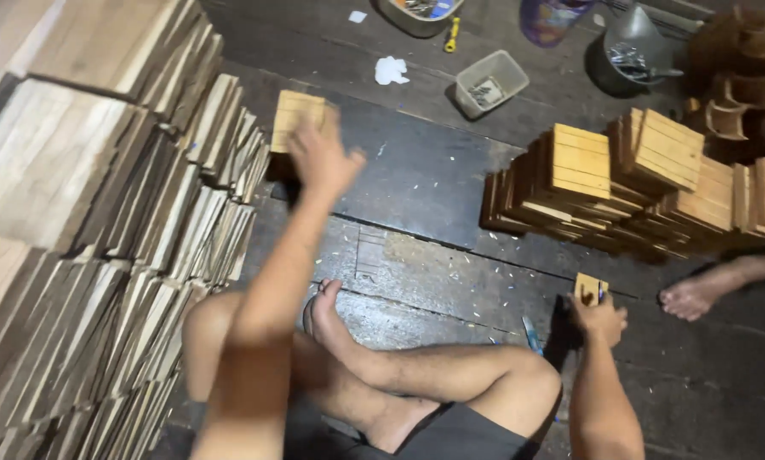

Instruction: The person marks small wooden blocks with a pen using a template for further processing.

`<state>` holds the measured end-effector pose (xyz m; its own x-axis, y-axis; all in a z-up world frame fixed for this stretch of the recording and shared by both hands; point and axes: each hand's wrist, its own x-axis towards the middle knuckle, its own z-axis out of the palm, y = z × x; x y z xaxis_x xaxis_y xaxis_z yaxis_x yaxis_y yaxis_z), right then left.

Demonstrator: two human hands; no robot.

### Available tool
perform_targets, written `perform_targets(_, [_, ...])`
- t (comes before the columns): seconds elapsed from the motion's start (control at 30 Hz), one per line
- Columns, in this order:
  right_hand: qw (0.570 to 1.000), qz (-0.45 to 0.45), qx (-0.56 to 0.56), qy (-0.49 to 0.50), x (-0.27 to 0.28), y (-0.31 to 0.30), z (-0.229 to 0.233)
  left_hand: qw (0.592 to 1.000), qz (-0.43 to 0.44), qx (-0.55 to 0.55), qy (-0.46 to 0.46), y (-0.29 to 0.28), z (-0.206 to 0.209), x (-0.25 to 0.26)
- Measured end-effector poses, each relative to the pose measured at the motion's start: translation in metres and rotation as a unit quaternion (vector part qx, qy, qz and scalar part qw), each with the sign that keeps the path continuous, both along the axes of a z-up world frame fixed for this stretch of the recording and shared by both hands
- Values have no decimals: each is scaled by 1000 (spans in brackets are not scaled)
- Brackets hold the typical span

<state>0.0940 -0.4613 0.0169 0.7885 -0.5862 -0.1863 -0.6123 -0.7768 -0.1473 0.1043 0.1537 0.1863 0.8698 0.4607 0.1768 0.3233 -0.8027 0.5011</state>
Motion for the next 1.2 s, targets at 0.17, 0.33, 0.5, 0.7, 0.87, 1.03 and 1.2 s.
perform_targets(0.17, [997,20,17,73,2,-21,-33,991,-87,-35,98,-94,-96,-61])
perform_targets(0.33, [991,-16,91,95,-15,2,4,967,-41,-94,234,-129,-205,-90])
perform_targets(0.5, [982,120,118,86,-29,43,22,941,17,-233,244,-110,-184,-96])
perform_targets(0.7, [947,262,173,66,-64,218,95,893,148,-381,189,-108,-184,-97])
perform_targets(0.87, [917,339,198,74,-72,339,53,884,189,-409,122,-114,-143,-122])
perform_targets(1.03, [936,323,137,37,-79,384,-9,903,165,-372,134,-115,-142,-132])
perform_targets(1.2, [899,320,296,-46,-55,344,-55,923,109,-334,154,-142,-136,-137])
